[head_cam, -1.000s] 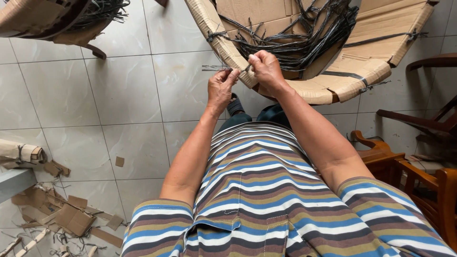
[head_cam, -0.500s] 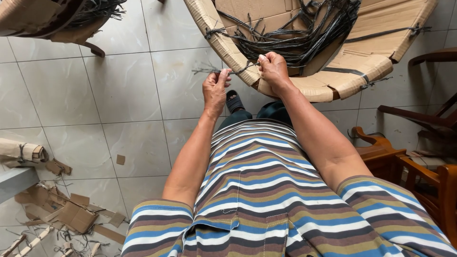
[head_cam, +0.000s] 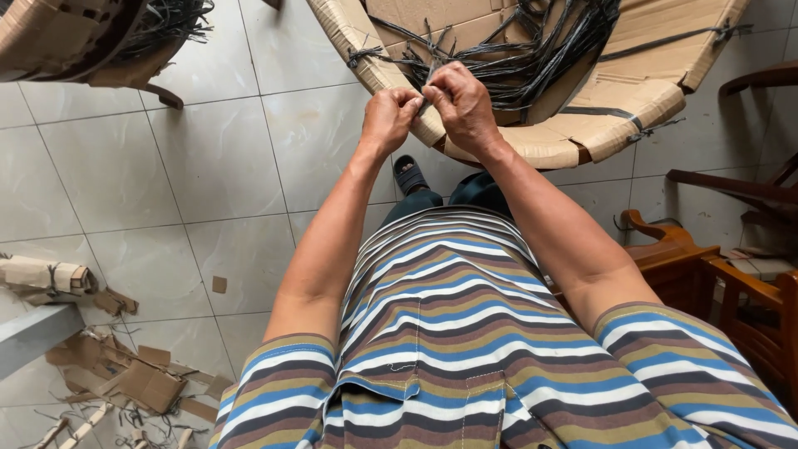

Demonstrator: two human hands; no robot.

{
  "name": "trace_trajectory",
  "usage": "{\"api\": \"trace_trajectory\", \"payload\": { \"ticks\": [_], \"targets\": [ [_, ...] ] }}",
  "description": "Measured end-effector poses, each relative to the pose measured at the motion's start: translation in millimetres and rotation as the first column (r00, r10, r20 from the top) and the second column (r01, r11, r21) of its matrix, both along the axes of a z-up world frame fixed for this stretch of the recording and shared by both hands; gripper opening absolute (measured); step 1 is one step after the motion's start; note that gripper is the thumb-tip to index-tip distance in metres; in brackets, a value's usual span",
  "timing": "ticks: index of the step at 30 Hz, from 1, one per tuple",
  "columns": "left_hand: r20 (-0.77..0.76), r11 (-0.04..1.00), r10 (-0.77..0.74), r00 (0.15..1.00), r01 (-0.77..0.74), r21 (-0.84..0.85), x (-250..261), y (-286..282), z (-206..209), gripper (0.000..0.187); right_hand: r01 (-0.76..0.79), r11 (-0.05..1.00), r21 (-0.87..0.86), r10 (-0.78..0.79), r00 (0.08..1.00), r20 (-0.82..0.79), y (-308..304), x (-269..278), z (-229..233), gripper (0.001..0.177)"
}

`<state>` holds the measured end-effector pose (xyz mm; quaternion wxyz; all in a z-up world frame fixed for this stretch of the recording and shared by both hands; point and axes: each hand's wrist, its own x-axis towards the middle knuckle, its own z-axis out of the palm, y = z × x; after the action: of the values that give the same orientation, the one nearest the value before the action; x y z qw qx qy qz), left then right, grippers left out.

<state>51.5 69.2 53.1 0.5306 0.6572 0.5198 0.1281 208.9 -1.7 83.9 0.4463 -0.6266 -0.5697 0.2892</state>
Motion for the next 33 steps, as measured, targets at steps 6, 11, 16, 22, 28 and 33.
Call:
{"api": "trace_trajectory", "payload": {
  "ticks": [6,11,16,22,28,33],
  "targets": [
    [-0.048,0.976,-0.218,0.975,0.216,-0.039,-2,-1,26,0.022,-0.093,0.982,-0.162,0.089,0.995,-0.033,8,3,-1,0.013],
    [-0.039,0.999,-0.041,0.998,0.040,-0.027,-1,-8,21,0.026,-0.213,0.883,-0.419,0.201,0.977,-0.073,0,2,17,0.023],
    [-0.007,0.952,0.222,0.975,-0.219,-0.213,-6,-11,24,0.031,-0.184,0.927,-0.328,0.191,0.982,-0.011,-9,-2,13,0.023],
    [0.150,0.859,0.445,0.883,-0.373,-0.350,-7,-19,19,0.018,-0.022,0.978,-0.206,0.035,0.998,0.059,-14,-11,-6,0.006],
    [0.025,0.924,0.380,0.925,-0.379,-0.051,-12,-28,-8,0.017,0.073,0.977,-0.200,-0.080,0.996,-0.027,-23,-24,-28,0.009],
    [0.027,0.937,0.348,0.937,-0.349,0.006,-16,-27,-12,0.013,0.068,0.986,-0.151,-0.060,0.997,0.055,-25,-32,-28,0.010]
  ]
}}
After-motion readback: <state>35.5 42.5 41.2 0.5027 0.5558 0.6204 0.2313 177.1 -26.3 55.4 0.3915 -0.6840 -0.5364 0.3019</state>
